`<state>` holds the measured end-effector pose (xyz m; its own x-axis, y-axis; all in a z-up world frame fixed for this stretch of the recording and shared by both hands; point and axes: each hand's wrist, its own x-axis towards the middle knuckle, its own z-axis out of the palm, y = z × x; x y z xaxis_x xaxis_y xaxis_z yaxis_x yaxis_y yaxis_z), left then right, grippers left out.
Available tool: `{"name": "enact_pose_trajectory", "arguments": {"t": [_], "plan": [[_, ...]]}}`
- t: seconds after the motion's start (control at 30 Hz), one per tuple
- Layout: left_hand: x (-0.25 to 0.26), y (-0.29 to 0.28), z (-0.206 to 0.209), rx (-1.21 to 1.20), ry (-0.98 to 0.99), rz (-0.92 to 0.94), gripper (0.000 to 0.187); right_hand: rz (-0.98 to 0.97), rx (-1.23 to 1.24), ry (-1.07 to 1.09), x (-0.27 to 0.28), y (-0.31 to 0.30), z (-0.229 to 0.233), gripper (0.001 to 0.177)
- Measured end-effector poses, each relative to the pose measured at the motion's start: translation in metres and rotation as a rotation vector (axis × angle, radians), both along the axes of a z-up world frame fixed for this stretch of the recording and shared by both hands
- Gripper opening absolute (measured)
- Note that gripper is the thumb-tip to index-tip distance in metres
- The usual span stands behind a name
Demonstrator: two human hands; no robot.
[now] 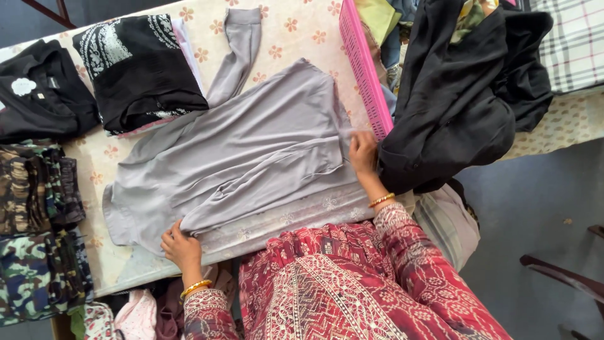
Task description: Folding various clothing items such as shirts and pants on a table.
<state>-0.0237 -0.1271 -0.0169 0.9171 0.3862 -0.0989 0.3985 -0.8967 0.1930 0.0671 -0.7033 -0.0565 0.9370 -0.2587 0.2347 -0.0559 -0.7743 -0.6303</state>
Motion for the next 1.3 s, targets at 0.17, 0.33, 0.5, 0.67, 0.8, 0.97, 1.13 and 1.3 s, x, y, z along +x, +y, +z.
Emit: {"name": "enact_pose_trajectory", "arguments": {"t": [0.17,0.33,0.5,0.67,0.8,0.97,1.13,1.3], "plan": [[0.011,0.006,0.002,-0.047,0.049,0.049,0.065,-0.183,0.104,0.058,0.025,0.009,0.018,0.043],[0.008,0.015,-0.002,-0.047,0.029,-0.008,0.063,-0.256,0.037,0.065,0.021,0.009,0.016,0.029],[0.008,0.004,0.002,0.006,0.005,-0.037,0.064,-0.072,-0.051,-0.018,-0.003,0.047,0.067,0.040],[0.009,0.000,0.000,-0.006,-0.042,-0.051,0.064,0.457,-0.246,0.012,-0.022,0.059,0.076,0.045],[0.015,0.000,0.011,0.007,-0.007,-0.110,0.064,-0.023,-0.135,0.034,-0.038,0.019,0.043,0.041],[0.024,-0.011,0.014,-0.022,-0.020,-0.147,0.066,0.022,-0.043,0.131,-0.045,0.014,0.065,0.040],[0.026,-0.006,0.012,-0.028,-0.037,-0.155,0.056,-0.026,-0.095,0.266,-0.046,0.026,0.047,0.046],[0.029,-0.001,0.016,-0.004,-0.081,-0.190,0.049,-0.080,-0.089,0.197,-0.024,0.027,0.038,0.046]]}}
